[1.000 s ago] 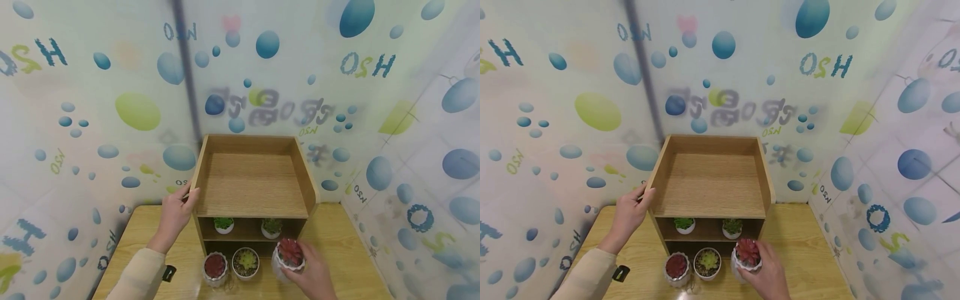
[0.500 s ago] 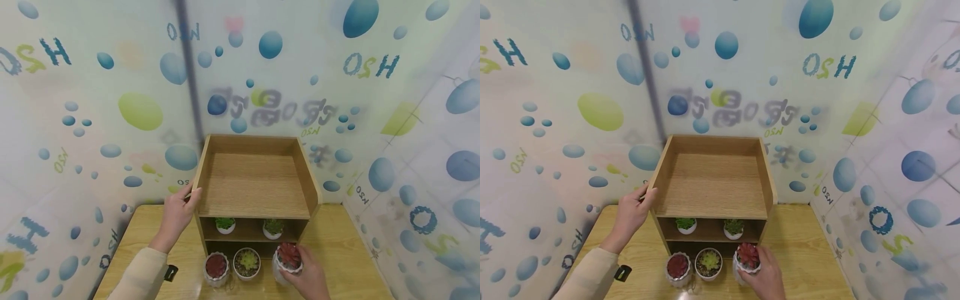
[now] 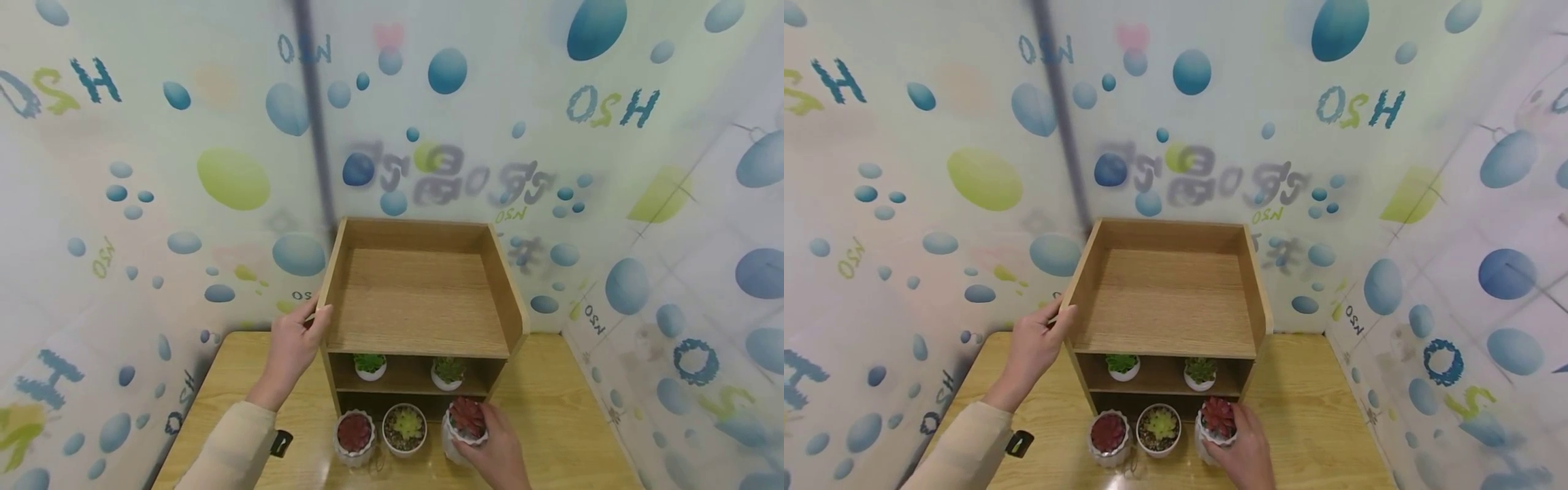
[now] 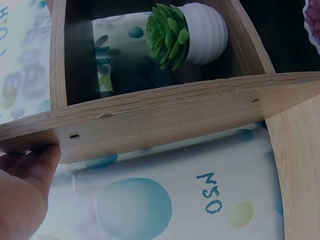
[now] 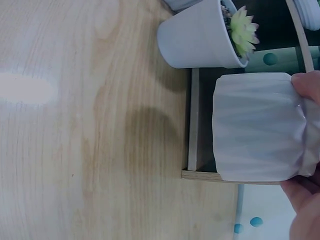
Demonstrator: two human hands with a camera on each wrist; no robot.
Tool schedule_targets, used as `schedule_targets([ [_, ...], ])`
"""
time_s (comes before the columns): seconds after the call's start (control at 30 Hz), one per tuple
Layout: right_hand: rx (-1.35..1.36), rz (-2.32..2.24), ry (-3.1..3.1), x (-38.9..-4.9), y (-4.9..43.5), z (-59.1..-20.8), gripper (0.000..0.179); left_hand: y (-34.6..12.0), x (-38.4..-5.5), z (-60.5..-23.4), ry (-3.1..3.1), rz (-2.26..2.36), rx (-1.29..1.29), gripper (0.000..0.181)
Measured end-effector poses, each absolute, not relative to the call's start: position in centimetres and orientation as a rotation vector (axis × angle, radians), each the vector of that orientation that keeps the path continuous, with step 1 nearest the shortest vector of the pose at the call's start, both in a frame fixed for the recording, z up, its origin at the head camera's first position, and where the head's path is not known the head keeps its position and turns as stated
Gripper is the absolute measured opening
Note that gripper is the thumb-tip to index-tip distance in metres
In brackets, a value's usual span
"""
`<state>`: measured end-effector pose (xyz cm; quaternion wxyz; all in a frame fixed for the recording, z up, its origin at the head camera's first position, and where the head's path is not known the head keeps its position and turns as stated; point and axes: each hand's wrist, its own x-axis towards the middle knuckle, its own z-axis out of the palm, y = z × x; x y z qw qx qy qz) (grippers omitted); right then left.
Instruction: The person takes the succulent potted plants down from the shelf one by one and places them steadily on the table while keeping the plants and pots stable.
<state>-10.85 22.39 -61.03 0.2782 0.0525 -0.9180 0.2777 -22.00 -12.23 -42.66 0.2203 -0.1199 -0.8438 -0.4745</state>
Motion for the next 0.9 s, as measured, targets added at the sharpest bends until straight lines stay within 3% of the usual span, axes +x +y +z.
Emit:
schedule_targets([
  [0.9,0.133,0.759,-2.466,-11.1,21.2,-64.1,0.073,-12.3,-21.9,-42.7,-2.348,-1.314,-0.321,0.042],
])
